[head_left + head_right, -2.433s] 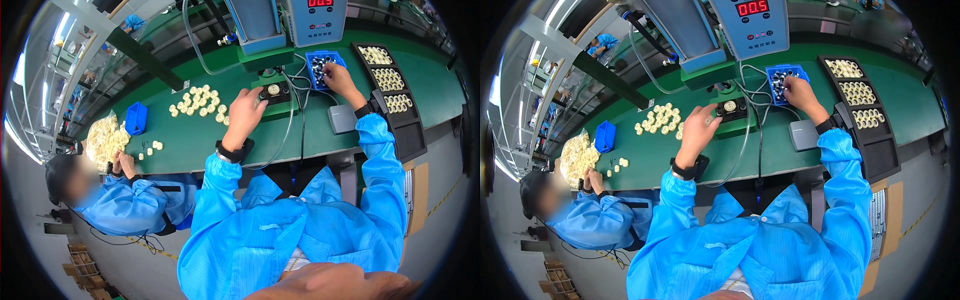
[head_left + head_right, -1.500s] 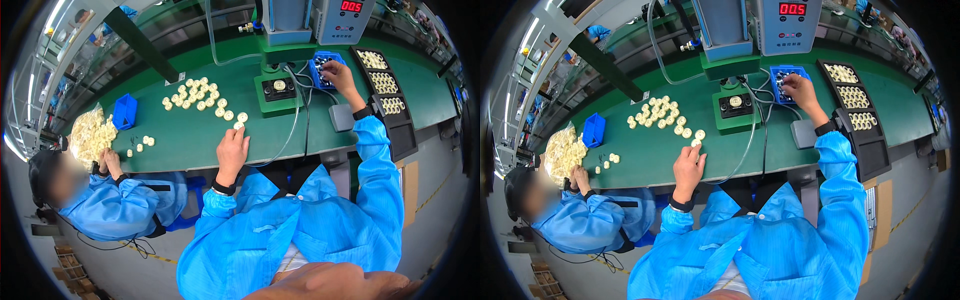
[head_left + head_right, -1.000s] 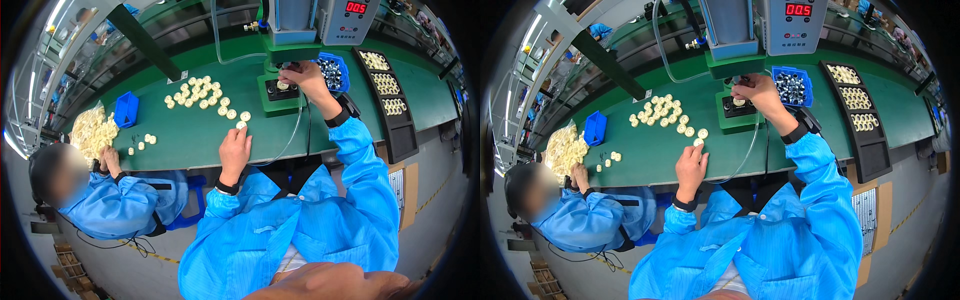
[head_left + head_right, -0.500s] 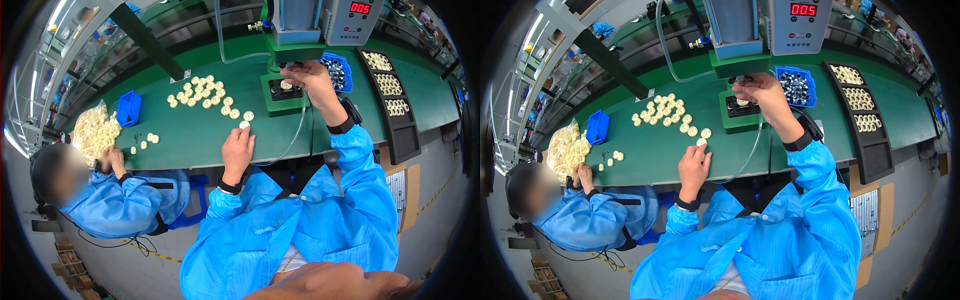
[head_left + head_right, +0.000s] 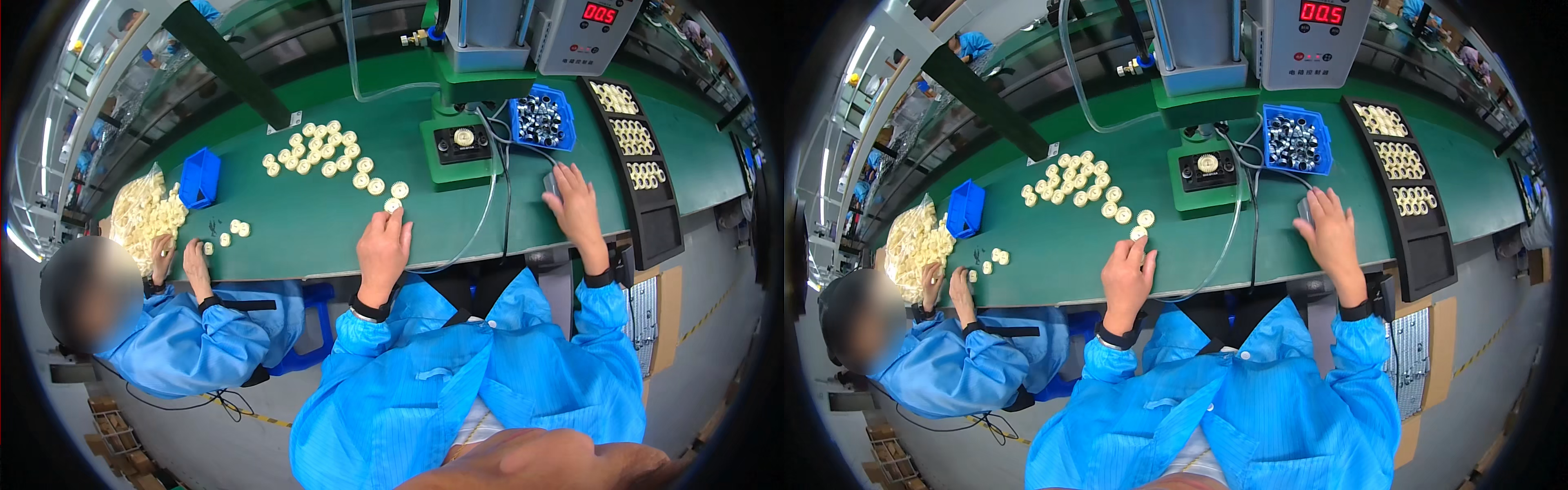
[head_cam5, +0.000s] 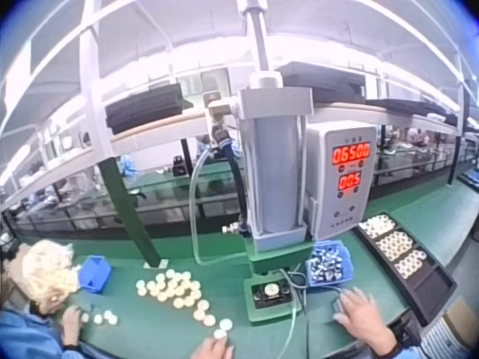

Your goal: Assembling small plastic rings and metal inserts using a press machine.

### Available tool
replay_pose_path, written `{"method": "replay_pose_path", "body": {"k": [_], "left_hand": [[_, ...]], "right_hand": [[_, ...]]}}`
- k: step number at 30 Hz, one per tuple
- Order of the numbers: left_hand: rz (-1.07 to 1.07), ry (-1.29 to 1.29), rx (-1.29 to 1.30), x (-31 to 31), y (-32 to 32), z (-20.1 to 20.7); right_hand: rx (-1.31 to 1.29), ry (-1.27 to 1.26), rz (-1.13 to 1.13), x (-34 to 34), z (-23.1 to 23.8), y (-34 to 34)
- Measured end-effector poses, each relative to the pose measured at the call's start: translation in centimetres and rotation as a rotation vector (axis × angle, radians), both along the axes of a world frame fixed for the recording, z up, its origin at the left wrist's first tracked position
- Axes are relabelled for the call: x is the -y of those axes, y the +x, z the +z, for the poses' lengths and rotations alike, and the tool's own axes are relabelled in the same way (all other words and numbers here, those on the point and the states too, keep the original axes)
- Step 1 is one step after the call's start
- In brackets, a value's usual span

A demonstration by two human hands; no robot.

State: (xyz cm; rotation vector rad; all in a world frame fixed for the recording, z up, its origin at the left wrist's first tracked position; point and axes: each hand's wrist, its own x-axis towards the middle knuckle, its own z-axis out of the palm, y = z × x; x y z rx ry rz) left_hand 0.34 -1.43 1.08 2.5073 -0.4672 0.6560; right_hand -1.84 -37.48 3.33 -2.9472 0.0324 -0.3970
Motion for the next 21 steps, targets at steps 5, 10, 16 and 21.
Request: {"method": "replay_pose_path", "body": {"k": [5,10,16,21], "left_hand": [[-0.007,0.045,0.028,0.1,-0.1,0.0],[0.02,0.056,0.028,0.2,-0.3,0.1],[-0.026,0.034,0.035,0.0,0.1,0.1],[0.011,0.04,-0.096,-0.2,0.8,0.9]], "right_hand": [[0.101,0.006,0.011,-0.5,-1.4,-0.6],[0.051,0.016,0.031,0.0,-1.4,-0.1],[0.118,-0.074,-0.007,-0.4,-2.0,-0.7],[0.115,-0.082,-0.012,-0.7,-1.0,-0.5]]}}
